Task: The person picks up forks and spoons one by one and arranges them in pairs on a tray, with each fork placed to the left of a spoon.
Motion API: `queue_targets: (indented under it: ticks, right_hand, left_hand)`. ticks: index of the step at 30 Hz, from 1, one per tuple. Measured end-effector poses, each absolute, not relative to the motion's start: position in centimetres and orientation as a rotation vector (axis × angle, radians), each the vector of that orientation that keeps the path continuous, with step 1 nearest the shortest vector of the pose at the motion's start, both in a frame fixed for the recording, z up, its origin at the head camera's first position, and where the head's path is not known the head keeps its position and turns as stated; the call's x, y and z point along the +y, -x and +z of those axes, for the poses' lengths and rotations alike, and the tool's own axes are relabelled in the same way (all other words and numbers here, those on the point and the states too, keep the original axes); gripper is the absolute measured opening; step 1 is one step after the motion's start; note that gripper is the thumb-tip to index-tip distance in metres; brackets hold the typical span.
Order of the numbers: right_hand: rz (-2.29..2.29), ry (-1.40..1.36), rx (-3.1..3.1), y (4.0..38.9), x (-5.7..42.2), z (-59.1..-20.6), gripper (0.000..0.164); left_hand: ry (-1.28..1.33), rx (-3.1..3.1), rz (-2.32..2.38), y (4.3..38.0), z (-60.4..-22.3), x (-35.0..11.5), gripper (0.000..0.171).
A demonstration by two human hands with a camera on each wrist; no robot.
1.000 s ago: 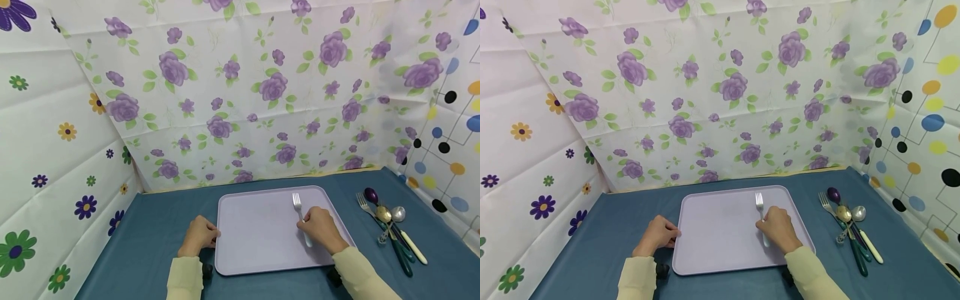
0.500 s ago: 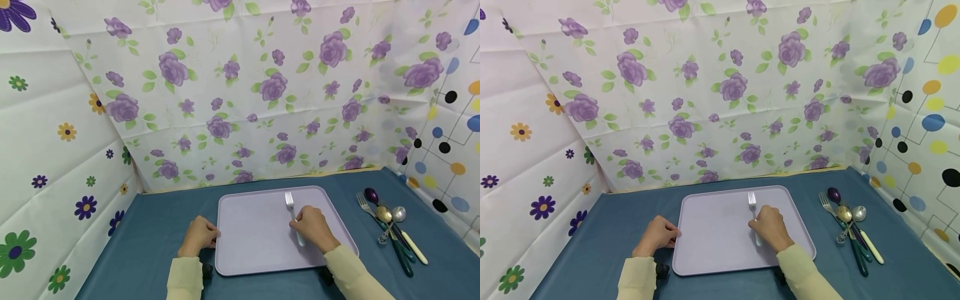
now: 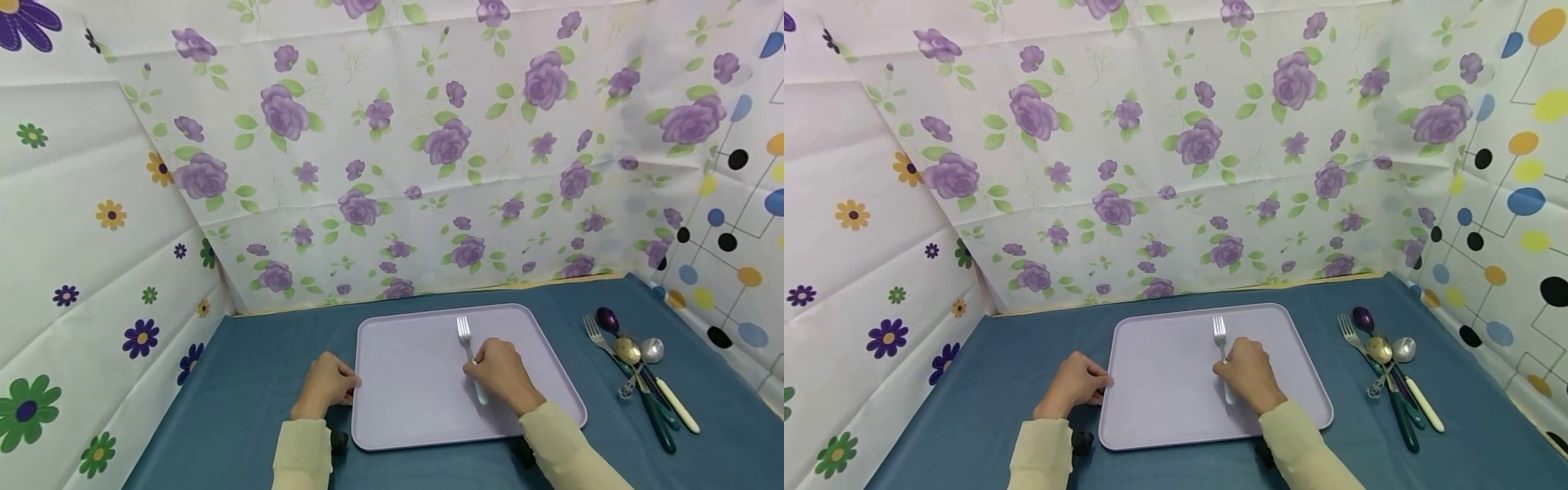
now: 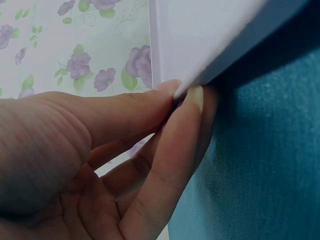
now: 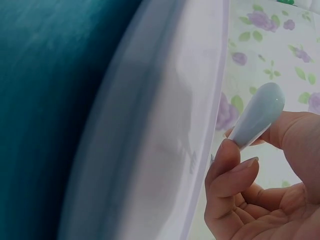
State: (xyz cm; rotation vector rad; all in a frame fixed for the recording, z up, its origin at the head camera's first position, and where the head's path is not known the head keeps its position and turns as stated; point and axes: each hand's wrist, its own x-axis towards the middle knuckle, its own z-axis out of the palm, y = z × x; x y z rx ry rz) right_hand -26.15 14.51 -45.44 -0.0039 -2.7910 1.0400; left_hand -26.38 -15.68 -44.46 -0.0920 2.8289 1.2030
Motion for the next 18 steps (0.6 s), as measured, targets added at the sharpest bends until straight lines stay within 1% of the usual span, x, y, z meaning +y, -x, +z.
queue_targets:
  ticks: [18]
  right_hand:
    - [1.061,0.021,-2.787,26.43,13.55,-45.40,0.023]
  left_hand:
    - [0.080,2.822,1.221,26.34,-44.33,-15.65,0.005]
